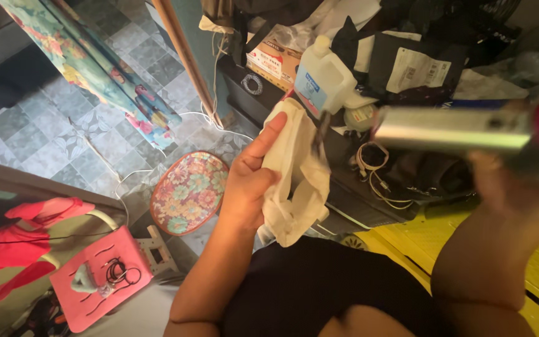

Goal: The person gathers daily essentials from a cluttered surface and places them into a white cloth bag. They handle a power bank, a pen, a small black device, a notebook, and a wallet, then put the bag into a larger backpack.

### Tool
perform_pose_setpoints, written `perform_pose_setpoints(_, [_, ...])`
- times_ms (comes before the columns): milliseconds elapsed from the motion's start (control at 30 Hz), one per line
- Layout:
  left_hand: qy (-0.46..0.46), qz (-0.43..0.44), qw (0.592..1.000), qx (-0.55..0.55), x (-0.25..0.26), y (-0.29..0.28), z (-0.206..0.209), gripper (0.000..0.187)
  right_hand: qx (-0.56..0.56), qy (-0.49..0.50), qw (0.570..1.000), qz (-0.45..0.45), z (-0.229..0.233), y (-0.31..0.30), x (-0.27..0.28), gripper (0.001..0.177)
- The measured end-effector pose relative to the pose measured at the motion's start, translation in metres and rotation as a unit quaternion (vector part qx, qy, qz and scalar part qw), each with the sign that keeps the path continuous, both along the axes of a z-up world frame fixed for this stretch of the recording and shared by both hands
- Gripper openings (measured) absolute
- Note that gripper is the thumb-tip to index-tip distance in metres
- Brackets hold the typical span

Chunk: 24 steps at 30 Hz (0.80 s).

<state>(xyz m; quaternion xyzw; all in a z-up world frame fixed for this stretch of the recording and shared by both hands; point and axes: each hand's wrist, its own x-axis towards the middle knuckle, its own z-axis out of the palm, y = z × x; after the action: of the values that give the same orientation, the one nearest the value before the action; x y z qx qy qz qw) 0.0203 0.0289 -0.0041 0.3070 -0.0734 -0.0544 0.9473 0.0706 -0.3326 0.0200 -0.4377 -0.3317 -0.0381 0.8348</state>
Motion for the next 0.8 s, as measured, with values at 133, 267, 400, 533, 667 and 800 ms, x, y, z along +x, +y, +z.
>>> perform_pose_setpoints(133, [-0.003, -0.010, 1.000, 0.020, 0.001, -0.002, 0.005, 0.087, -0.092, -0.024, 0.995, 0.001, -0.009, 0.012, -0.006, 0.079])
perform_pose_setpoints(267, [-0.005, -0.021, 0.999, 0.040, 0.002, -0.005, 0.009, 0.086, -0.305, -0.017, 0.952, -0.011, -0.018, 0.026, -0.007, 0.083])
perform_pose_setpoints(400, [-0.006, -0.054, 0.997, 0.047, 0.012, -0.013, 0.007, 0.086, -0.468, -0.019, 0.884, 0.013, -0.020, 0.066, -0.002, 0.081])
perform_pose_setpoints(533, [-0.001, -0.066, 0.993, 0.101, 0.021, -0.033, -0.003, 0.086, -0.543, -0.066, 0.837, 0.002, -0.034, 0.114, 0.008, 0.074])
perform_pose_setpoints(667, [0.005, -0.040, 0.993, 0.115, 0.028, -0.037, -0.004, 0.087, -0.619, 0.082, 0.781, 0.017, -0.046, 0.135, 0.012, 0.064])
perform_pose_setpoints(800, [0.031, -0.092, 0.994, 0.049, 0.031, -0.035, -0.002, 0.086, -0.627, -0.004, 0.778, 0.041, -0.006, 0.172, 0.010, 0.053])
